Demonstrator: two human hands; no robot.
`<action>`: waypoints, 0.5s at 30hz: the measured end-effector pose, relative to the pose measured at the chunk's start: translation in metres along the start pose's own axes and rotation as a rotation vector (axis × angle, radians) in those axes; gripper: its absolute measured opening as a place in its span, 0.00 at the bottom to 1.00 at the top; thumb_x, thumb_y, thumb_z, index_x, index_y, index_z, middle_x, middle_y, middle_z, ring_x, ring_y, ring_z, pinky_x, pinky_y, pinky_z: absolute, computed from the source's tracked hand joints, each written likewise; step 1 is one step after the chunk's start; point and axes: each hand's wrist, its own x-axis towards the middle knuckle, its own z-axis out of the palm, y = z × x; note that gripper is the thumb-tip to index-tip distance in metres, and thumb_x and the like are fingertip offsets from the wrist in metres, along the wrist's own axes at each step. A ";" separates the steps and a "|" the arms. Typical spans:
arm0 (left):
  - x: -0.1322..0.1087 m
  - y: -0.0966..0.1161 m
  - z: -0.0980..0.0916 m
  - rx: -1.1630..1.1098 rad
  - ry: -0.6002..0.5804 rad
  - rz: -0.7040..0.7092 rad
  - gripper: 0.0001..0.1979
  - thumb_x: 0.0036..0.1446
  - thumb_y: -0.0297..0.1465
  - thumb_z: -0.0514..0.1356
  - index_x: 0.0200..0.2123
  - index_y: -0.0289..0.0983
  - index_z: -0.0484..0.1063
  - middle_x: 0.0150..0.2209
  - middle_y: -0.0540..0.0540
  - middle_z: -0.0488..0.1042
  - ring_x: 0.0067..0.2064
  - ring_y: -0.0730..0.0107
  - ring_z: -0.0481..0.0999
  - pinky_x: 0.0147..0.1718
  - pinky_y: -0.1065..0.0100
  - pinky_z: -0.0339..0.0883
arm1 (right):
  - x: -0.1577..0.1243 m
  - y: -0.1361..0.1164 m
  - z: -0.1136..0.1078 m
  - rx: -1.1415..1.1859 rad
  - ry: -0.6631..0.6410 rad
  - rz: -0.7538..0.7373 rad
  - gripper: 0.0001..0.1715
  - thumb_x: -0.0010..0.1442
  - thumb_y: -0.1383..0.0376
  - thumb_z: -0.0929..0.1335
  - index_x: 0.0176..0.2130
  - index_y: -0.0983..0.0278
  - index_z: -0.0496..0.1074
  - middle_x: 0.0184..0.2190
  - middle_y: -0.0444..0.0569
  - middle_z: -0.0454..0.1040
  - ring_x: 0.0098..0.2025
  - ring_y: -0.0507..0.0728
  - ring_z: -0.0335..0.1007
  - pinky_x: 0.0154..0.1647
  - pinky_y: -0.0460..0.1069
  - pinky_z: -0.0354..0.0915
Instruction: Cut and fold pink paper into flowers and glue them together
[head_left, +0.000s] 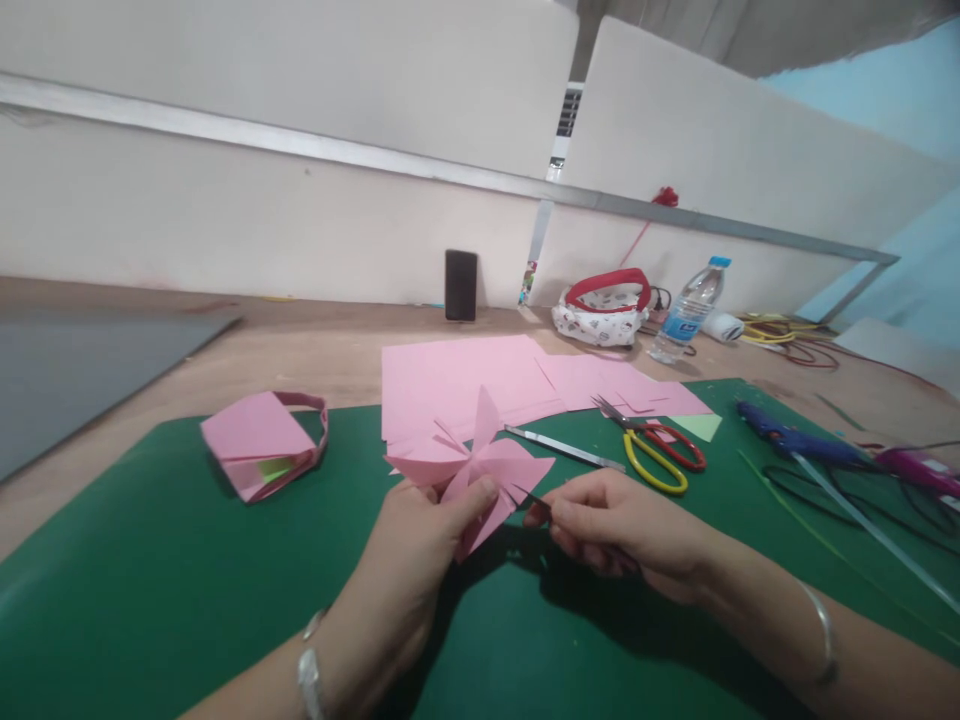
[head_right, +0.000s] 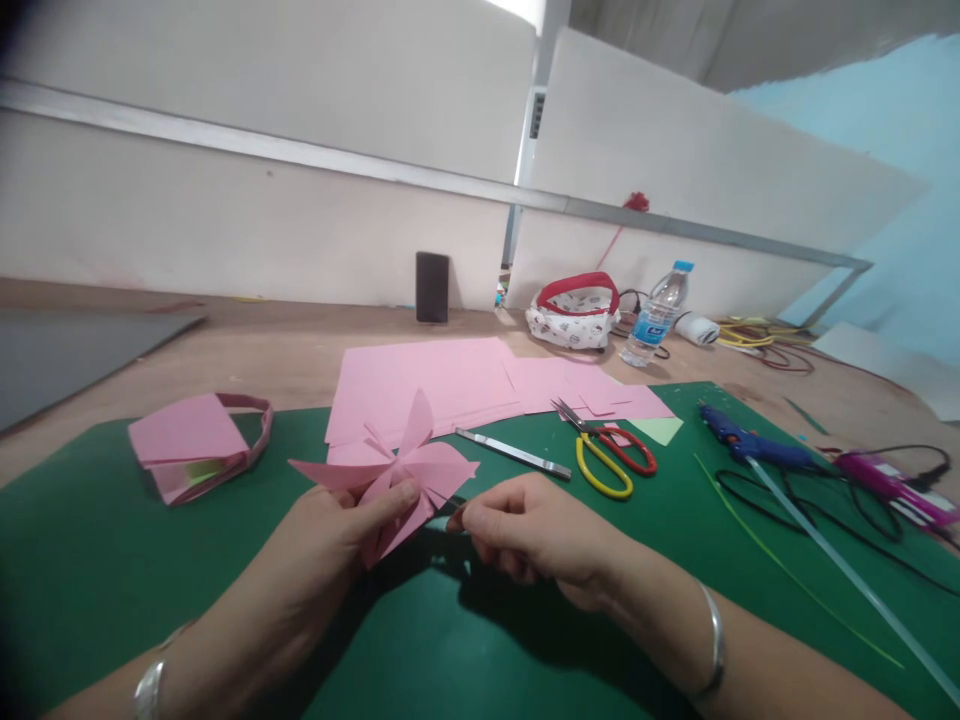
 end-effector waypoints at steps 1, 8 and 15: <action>0.000 0.000 0.000 -0.006 -0.004 -0.001 0.08 0.43 0.33 0.66 0.24 0.33 0.75 0.23 0.48 0.74 0.25 0.71 0.69 0.25 0.71 0.63 | 0.000 0.000 0.001 -0.001 0.001 0.005 0.20 0.57 0.53 0.66 0.25 0.67 0.69 0.19 0.40 0.60 0.17 0.44 0.48 0.14 0.41 0.41; -0.002 -0.003 0.001 -0.053 -0.033 -0.007 0.09 0.45 0.34 0.66 0.25 0.33 0.75 0.23 0.48 0.75 0.25 0.71 0.70 0.25 0.72 0.63 | 0.000 0.003 0.005 -0.006 0.021 -0.038 0.15 0.57 0.59 0.67 0.25 0.67 0.67 0.19 0.40 0.61 0.17 0.44 0.51 0.15 0.40 0.44; -0.005 0.000 0.005 -0.158 -0.059 -0.077 0.06 0.46 0.31 0.66 0.26 0.34 0.75 0.22 0.49 0.75 0.24 0.72 0.70 0.24 0.73 0.64 | 0.003 0.004 0.007 0.003 0.008 -0.057 0.15 0.57 0.61 0.66 0.23 0.67 0.64 0.18 0.39 0.60 0.17 0.44 0.50 0.14 0.40 0.45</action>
